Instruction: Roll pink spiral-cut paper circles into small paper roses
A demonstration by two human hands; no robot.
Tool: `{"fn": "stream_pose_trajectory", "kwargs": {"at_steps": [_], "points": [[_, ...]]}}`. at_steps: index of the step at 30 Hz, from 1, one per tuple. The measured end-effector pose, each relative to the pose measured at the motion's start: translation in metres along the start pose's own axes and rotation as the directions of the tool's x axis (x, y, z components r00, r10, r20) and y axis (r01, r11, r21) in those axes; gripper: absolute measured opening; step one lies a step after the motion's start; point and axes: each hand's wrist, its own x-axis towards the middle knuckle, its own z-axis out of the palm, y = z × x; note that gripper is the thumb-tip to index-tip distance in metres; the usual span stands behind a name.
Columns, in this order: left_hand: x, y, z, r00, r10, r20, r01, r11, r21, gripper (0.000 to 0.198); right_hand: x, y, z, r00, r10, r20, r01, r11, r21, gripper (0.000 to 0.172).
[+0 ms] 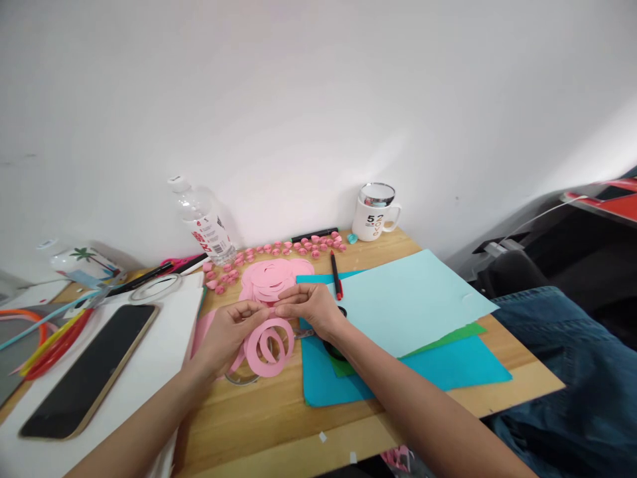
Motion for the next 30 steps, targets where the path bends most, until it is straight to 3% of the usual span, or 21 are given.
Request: {"fn": "stream_pose_trajectory", "kwargs": {"at_steps": [22, 30], "points": [[0.0013, -0.0031, -0.0021, 0.987, 0.068, 0.146, -0.097, 0.973, 0.209, 0.015, -0.0029, 0.0078, -0.0001, 0.982, 0.013, 0.191, 0.002, 0.997, -0.080, 0.040], [-0.0009, -0.0036, -0.0015, 0.972, -0.019, 0.233, 0.011, 0.999, 0.037, 0.021, 0.0013, 0.0087, -0.0032, 0.989, -0.002, 0.149, 0.016, 0.995, -0.095, 0.039]]}}
